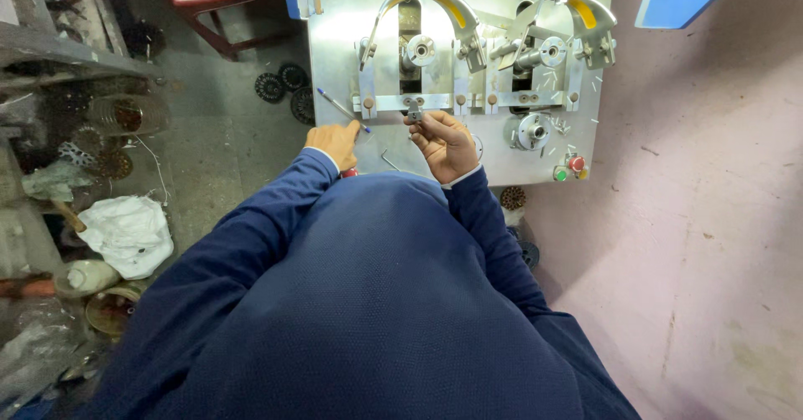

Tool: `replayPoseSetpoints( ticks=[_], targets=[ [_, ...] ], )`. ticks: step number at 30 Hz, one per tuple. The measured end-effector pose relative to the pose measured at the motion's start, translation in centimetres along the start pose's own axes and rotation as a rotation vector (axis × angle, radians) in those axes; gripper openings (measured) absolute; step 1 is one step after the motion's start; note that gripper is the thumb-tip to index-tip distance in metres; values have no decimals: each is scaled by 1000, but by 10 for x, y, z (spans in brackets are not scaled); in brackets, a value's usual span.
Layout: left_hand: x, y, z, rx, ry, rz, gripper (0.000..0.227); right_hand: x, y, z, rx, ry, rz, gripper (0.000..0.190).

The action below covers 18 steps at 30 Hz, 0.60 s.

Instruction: The person assembles small metal components by hand. They pick up a small metal block and a cylindrical part, then use a thin metal rod to insert and adjust internal elements within the block. The person repeatedly checks the fit and alignment of the parts before placing them on the machine surface.

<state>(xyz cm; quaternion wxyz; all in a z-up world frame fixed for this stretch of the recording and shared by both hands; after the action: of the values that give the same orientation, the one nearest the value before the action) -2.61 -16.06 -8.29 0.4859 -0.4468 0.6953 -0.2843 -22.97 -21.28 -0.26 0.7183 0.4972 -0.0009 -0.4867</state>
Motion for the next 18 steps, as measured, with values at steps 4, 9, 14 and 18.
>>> replayPoseSetpoints(
  ticks=[4,9,14,18],
  targets=[
    [-9,2,7,-60,-9,-23,25,-1,-4,-1,7,11,-32,15],
    [-17,-4,15,-366,-124,-138,18,1,-4,-4,-19,27,-56,16],
    [-26,-30,-21,-1339,26,-84,13,-4,2,-5,-69,21,-37,11],
    [-29,-68,-58,-1623,127,-72,13,-4,14,-5,-109,10,-15,10]
  ],
)
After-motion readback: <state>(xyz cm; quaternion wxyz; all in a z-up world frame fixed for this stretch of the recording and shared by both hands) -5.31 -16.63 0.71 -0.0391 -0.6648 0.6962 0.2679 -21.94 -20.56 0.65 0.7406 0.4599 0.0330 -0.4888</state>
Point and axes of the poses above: each hand's wrist, its own x-axis towards the middle knuckle, its own y-axis out of the palm, z = x × y, the point moved 8 cm from there along x, towards the middle knuckle, and after that the axes turned 3 degrees about y, right-handed, at the moved point
